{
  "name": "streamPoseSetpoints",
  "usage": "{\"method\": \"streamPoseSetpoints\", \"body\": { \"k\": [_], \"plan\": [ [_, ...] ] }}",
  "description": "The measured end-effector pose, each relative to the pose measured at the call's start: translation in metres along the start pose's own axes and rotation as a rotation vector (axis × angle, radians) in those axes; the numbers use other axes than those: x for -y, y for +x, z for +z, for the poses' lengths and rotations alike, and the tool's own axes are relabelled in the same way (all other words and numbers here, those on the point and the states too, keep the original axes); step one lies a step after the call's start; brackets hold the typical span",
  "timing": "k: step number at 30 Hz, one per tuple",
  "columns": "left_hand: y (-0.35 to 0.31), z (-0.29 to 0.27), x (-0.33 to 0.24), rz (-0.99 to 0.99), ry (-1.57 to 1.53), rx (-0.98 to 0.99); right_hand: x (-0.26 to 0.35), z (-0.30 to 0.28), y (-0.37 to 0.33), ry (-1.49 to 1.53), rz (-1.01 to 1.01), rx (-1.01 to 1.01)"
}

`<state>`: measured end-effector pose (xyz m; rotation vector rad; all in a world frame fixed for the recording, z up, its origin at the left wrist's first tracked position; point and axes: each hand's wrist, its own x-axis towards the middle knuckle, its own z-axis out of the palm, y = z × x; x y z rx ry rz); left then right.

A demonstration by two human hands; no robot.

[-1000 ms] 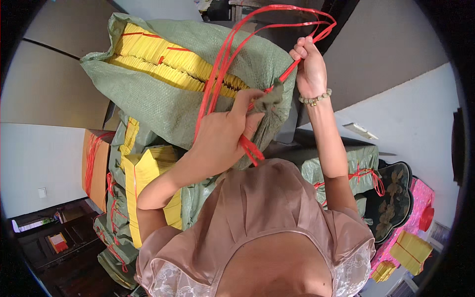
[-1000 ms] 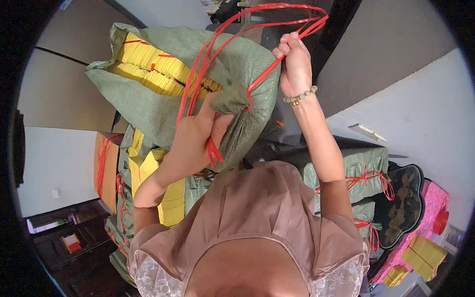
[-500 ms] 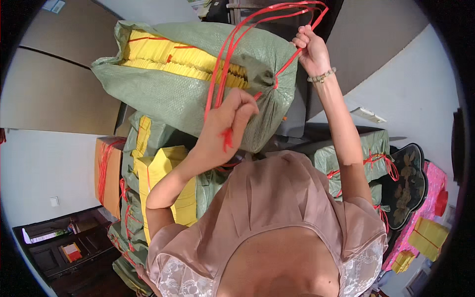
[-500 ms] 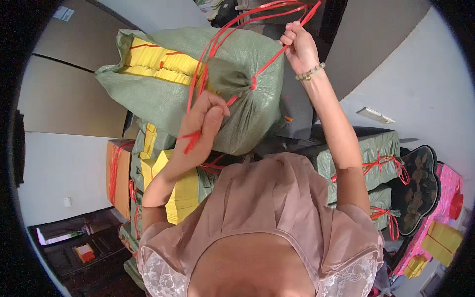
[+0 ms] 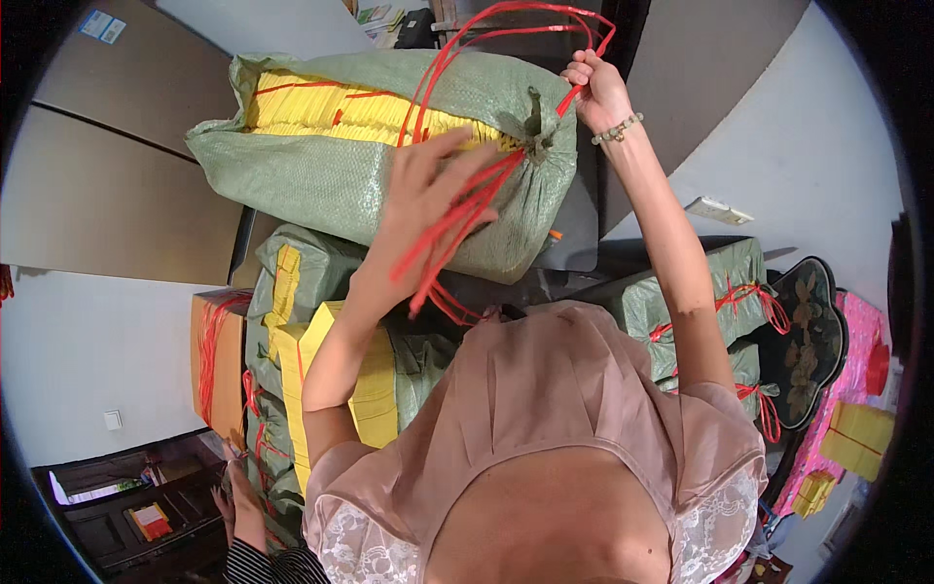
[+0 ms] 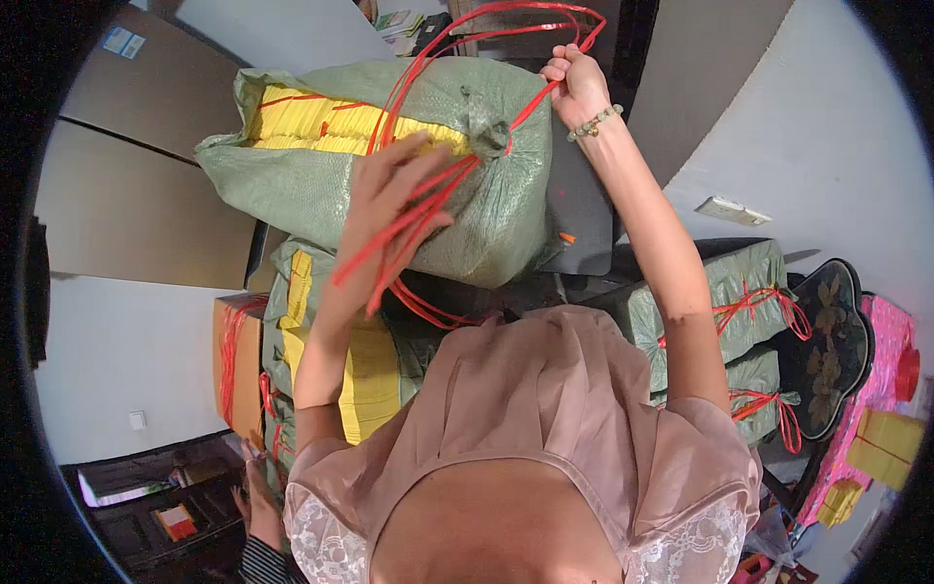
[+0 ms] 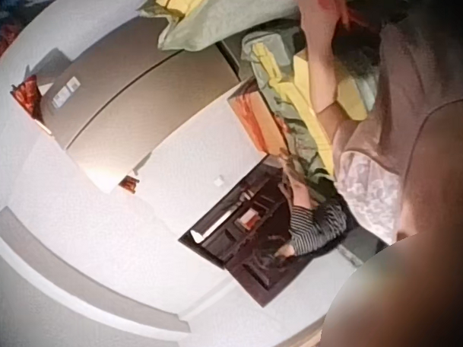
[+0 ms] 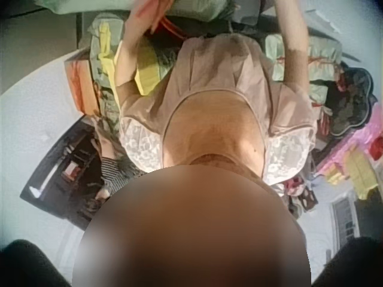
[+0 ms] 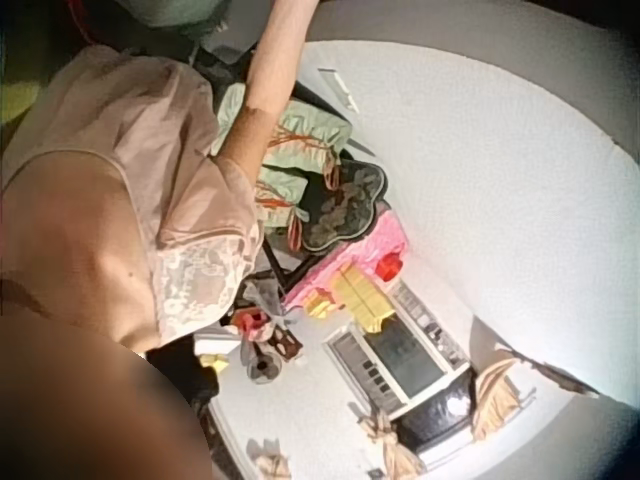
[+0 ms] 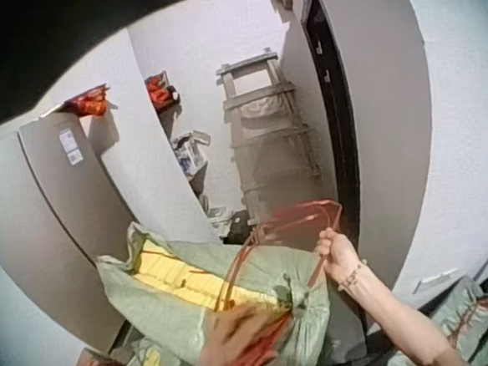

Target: The person is seen packing yellow paper sheets into a green bag and tying it with red plastic straps.

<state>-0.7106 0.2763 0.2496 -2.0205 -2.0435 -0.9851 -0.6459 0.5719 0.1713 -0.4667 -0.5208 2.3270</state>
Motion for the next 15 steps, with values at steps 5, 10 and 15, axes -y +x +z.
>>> {"method": "streamPoseSetpoints", "body": {
  "k": [5,10,15],
  "plan": [
    [0.019,0.017,-0.003,0.205,-0.279,0.003,0.006,0.001,0.007,-0.024,0.037,-0.089],
    [0.035,0.023,-0.004,0.083,-0.855,0.005,0.006,0.024,0.009,-0.073,0.11,-0.079],
    [0.051,0.03,-0.031,-0.212,-0.797,0.017,0.01,-0.001,0.062,-0.346,-0.032,-0.012]
  ]
}}
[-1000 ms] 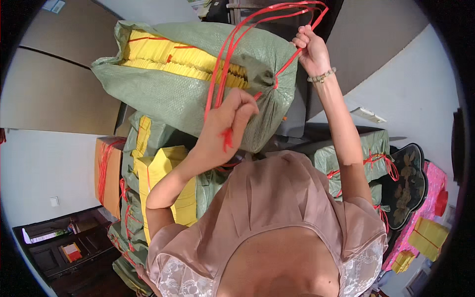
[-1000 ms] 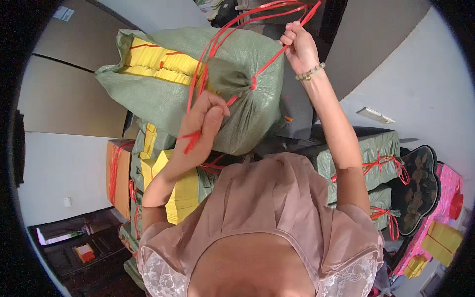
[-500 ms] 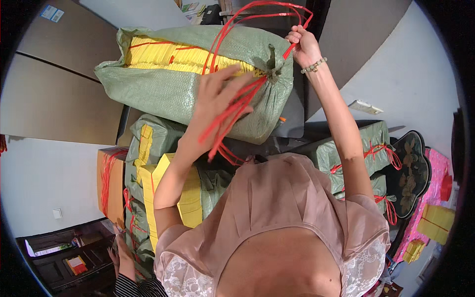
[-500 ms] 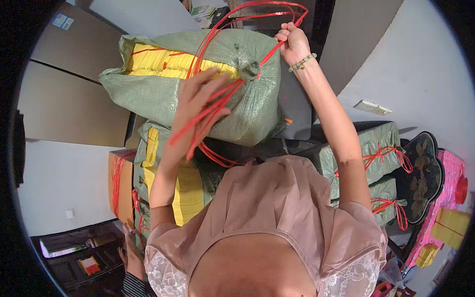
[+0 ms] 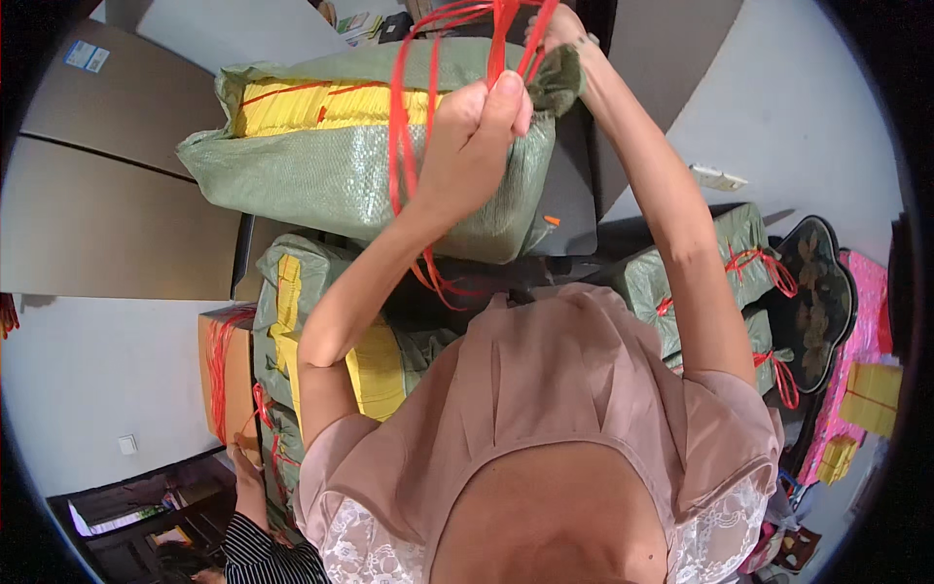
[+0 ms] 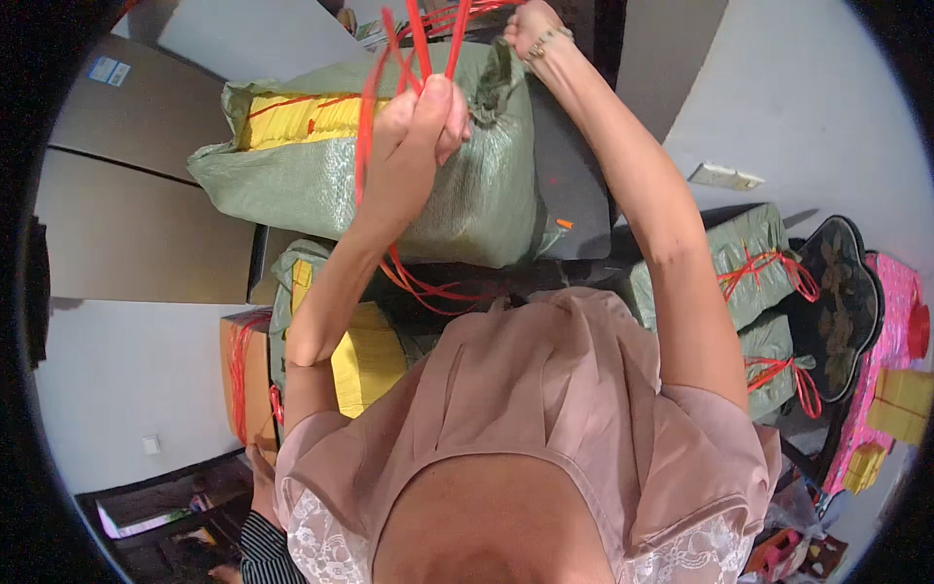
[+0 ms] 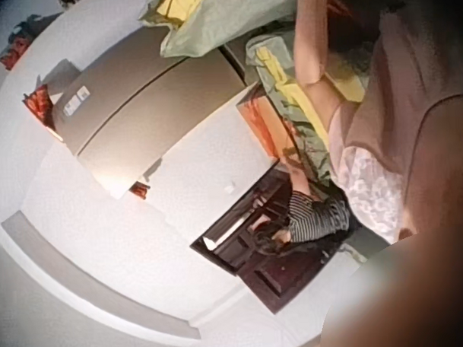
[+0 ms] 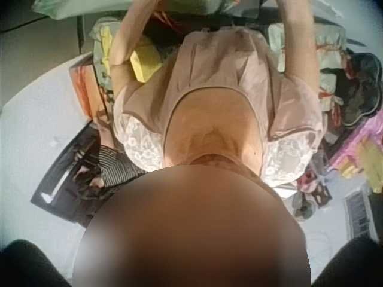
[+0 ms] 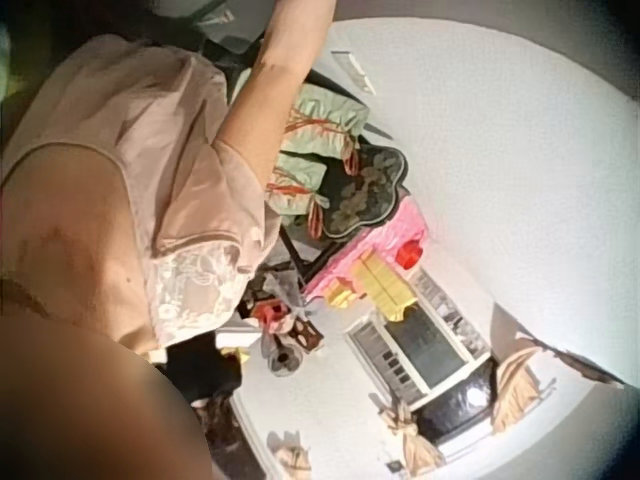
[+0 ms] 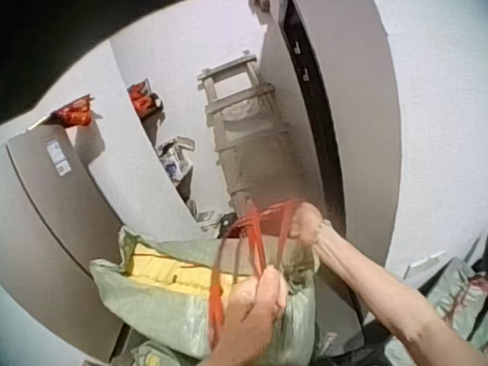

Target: The person is seen packing yellow paper sheets into a green bag and tying it with red plastic straps.

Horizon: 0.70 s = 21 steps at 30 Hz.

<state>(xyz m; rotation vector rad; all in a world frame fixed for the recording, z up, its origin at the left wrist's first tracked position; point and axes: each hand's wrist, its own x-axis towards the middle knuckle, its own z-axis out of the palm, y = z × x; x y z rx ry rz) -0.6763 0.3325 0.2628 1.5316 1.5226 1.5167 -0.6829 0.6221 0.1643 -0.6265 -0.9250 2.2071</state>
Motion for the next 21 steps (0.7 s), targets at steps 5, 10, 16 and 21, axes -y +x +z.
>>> {"method": "streamPoseSetpoints", "body": {
  "k": [5,10,16,21],
  "plan": [
    [-0.017,0.008,0.015,-0.091,-0.176,-0.122,0.009,0.05,-0.034,-0.307,0.013,-0.595],
    [-0.025,0.024,0.017,-0.116,-0.444,-0.165,0.007,0.037,-0.019,-0.392,-0.156,-0.699],
    [-0.029,0.025,0.018,-0.103,-0.574,-0.191,0.005,0.044,-0.028,-0.526,-0.16,-0.766],
    [-0.03,0.015,0.024,-0.097,-0.583,-0.217,0.0,0.06,-0.04,-0.575,-0.134,-0.731]
  ]
}}
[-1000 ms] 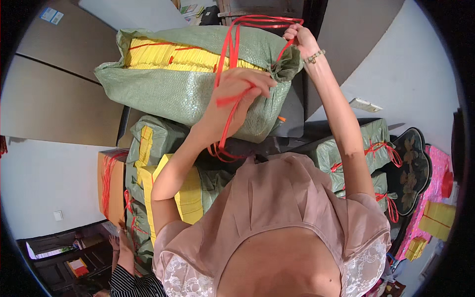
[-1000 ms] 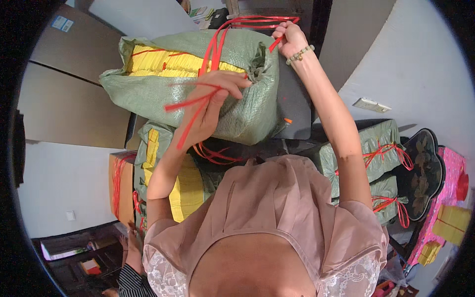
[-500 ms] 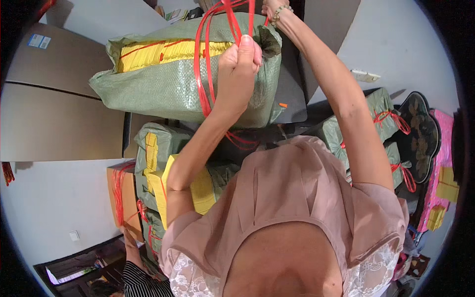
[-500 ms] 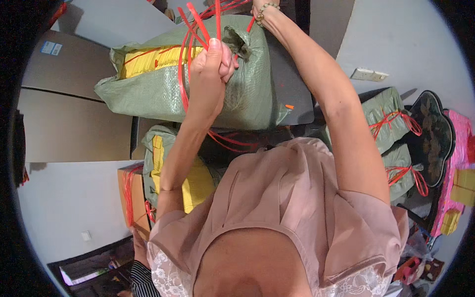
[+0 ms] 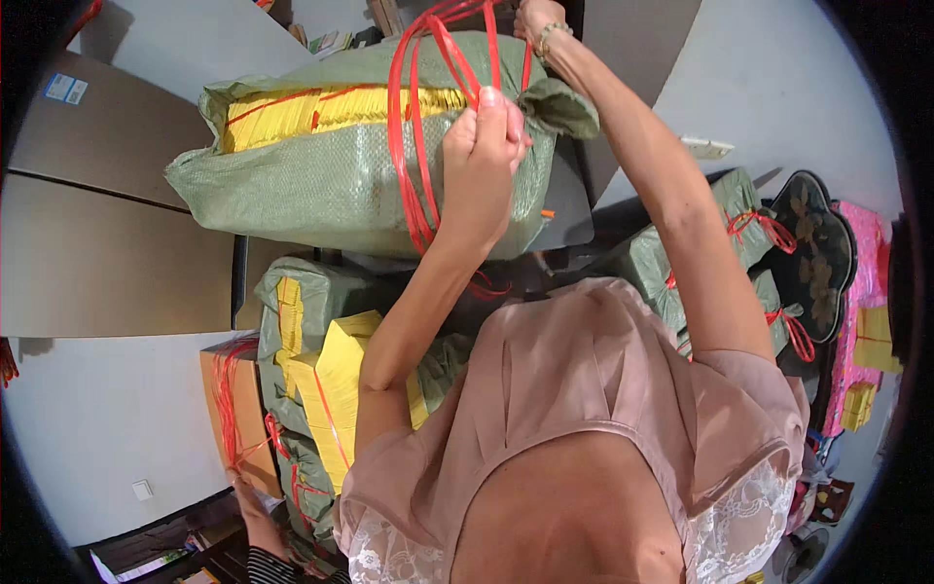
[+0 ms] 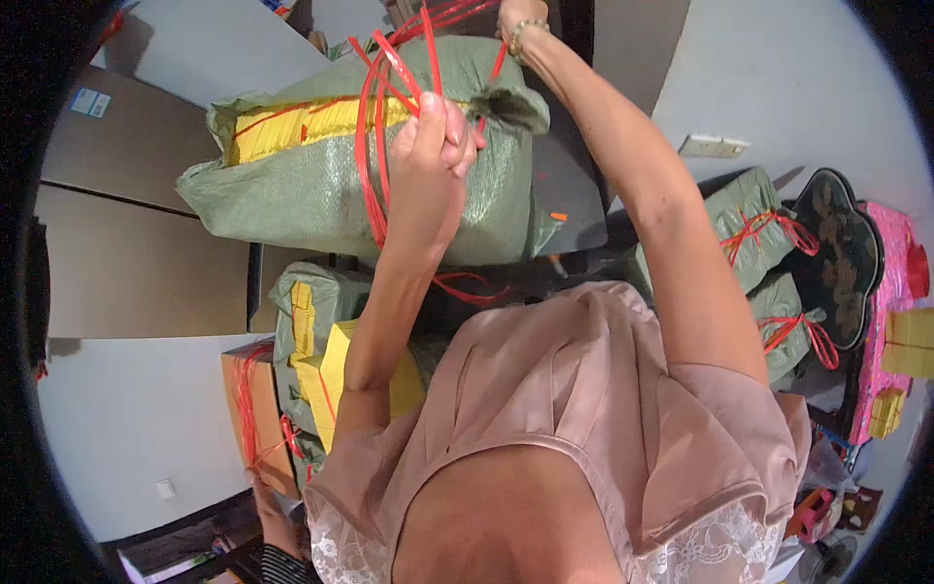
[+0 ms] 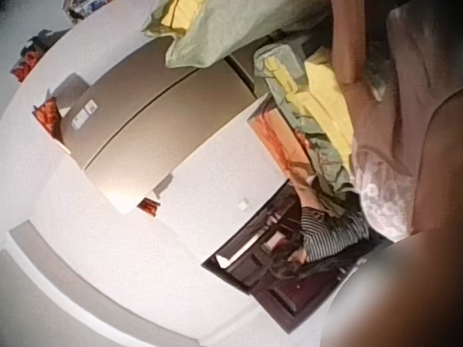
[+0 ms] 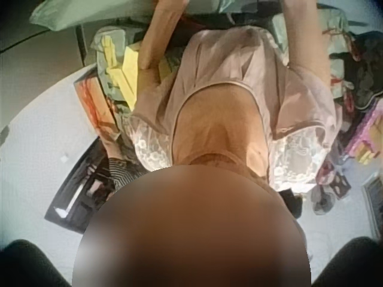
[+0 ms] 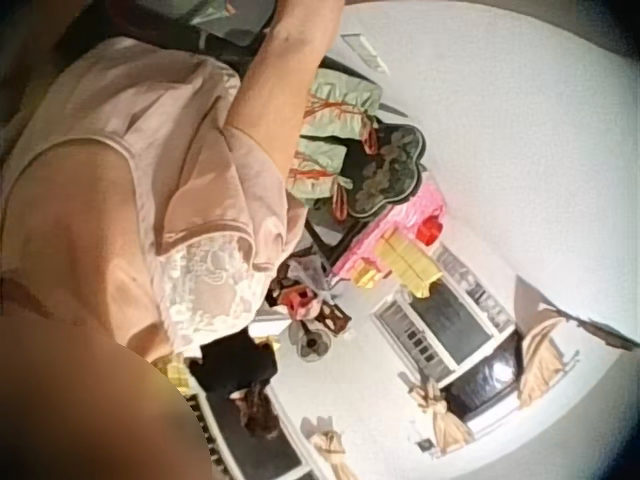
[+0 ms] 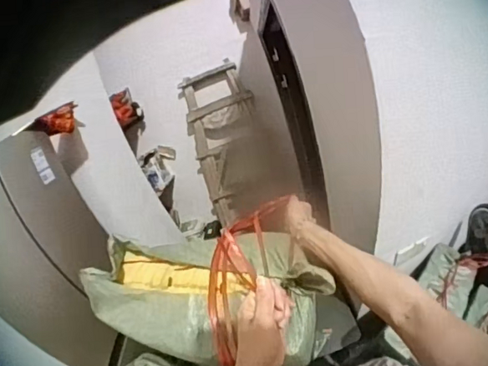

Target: The person is seen packing yellow paper sheets into a green bag and tying it with red plastic straps.

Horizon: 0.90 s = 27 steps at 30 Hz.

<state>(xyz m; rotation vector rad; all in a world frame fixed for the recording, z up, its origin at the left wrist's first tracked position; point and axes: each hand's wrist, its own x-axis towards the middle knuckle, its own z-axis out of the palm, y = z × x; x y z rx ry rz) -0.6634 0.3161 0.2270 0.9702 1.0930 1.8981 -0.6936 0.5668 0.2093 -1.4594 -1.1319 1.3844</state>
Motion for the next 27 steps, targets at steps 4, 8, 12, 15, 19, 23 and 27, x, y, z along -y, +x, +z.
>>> {"method": "streamPoseSetpoints", "body": {
  "k": [4,8,12,15,19,23,27],
  "plan": [
    [0.01,-0.002,-0.005,-0.12,-0.072,0.007,-0.013,-0.004,0.043,0.448,-0.117,0.396],
    [0.005,-0.008,-0.01,-0.151,-0.048,-0.03,-0.024,-0.003,0.019,0.503,-0.055,0.458],
    [0.022,-0.019,-0.023,-0.28,-0.092,-0.097,-0.022,-0.016,0.026,0.341,-0.353,0.472],
    [0.049,-0.018,-0.04,-0.455,-0.02,-0.361,0.002,-0.036,0.017,0.387,-0.634,0.588],
    [0.083,-0.055,-0.029,-0.735,-0.384,0.074,0.051,-0.053,-0.008,0.432,-0.763,0.827],
    [0.1,-0.007,-0.039,-0.483,0.553,0.201,0.07,-0.033,-0.025,0.333,-0.969,1.077],
    [0.105,0.015,-0.03,-0.436,0.836,0.275,0.075,-0.014,-0.038,0.263,-1.033,1.246]
  ]
}}
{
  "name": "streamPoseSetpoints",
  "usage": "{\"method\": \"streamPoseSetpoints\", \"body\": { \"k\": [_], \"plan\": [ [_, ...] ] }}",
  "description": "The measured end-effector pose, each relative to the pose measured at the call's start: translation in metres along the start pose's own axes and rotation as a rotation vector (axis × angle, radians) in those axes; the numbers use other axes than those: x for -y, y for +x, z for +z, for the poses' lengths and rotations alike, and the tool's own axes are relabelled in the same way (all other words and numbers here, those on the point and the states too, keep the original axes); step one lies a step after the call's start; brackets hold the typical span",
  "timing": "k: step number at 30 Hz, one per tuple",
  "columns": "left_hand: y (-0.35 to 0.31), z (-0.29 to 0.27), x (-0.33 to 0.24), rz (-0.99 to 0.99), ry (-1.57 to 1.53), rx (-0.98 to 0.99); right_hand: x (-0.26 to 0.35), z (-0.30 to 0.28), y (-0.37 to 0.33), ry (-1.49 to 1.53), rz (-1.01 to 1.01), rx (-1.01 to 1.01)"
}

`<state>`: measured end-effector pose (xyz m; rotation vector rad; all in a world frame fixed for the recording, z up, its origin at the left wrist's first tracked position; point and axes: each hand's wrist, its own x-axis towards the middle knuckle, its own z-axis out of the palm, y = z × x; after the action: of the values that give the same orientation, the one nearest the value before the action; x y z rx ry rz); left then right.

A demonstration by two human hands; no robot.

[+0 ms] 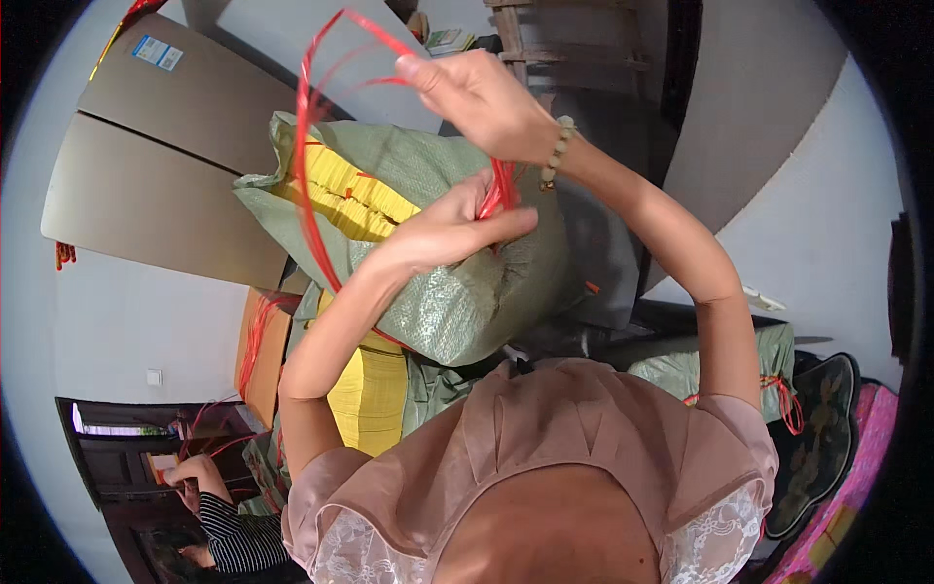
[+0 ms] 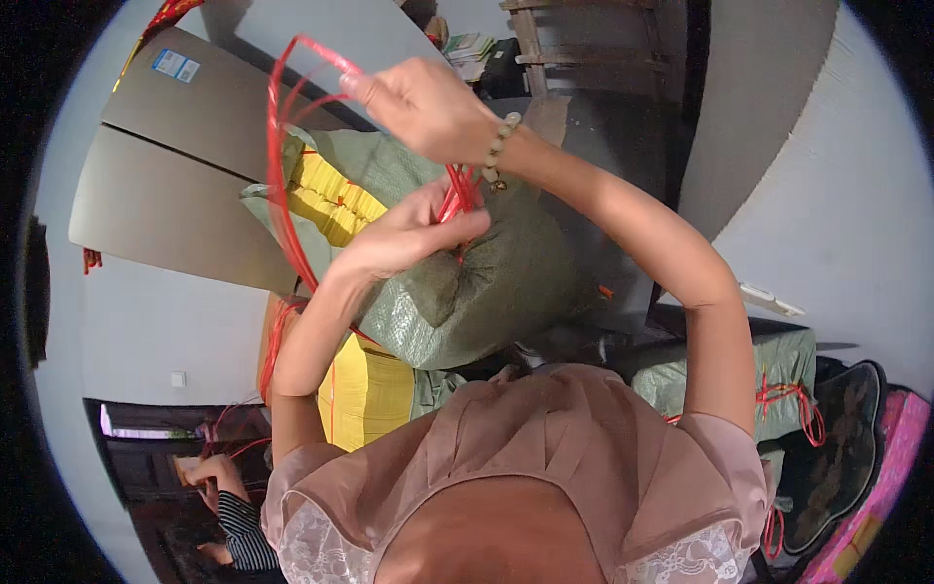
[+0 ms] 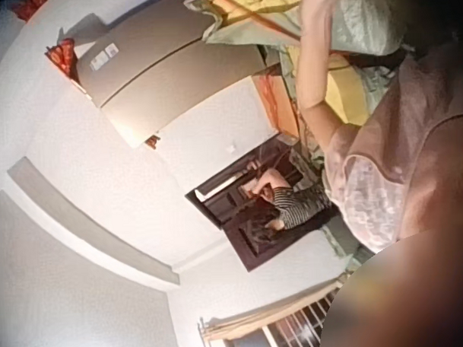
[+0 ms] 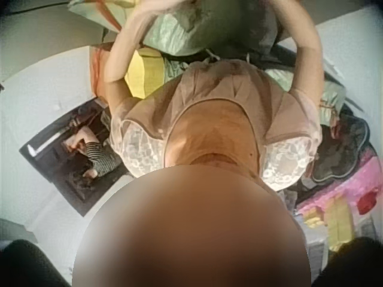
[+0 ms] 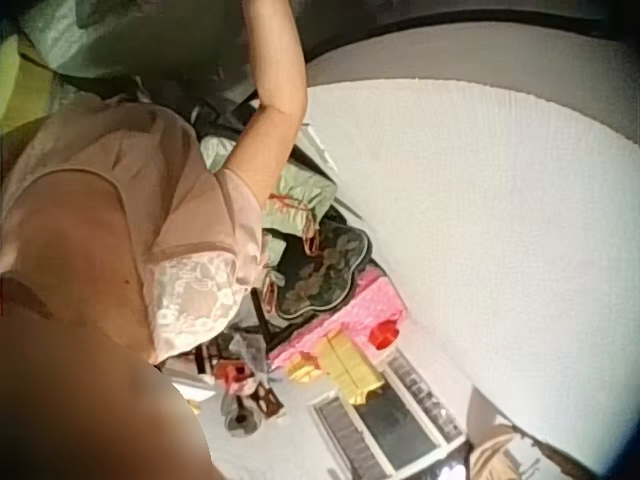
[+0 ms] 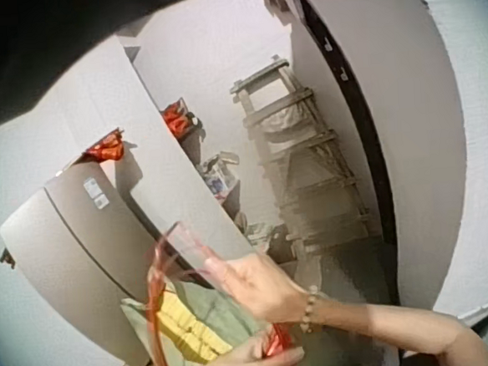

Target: The person is seen packing yellow paper sheets into a green bag and tying it with red plastic straps.

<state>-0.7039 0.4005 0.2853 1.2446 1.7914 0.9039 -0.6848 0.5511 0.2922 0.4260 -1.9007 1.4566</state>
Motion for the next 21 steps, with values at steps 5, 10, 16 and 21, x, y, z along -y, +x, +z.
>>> {"method": "streamPoseSetpoints", "body": {
  "k": [5,10,16,21],
  "plan": [
    [0.009,-0.009,0.019,-0.23,-0.316,-0.037,-0.007,-0.003,-0.003,-0.097,0.029,0.192],
    [-0.003,-0.016,0.022,-0.27,-0.504,0.008,-0.024,-0.033,-0.042,-0.272,0.048,0.382],
    [-0.011,-0.021,0.014,-0.256,-0.367,-0.027,0.001,-0.046,-0.075,-0.346,0.139,0.37],
    [-0.019,-0.035,0.033,-0.285,-0.865,0.111,0.035,-0.026,-0.101,-0.436,-0.017,0.382]
  ]
}}
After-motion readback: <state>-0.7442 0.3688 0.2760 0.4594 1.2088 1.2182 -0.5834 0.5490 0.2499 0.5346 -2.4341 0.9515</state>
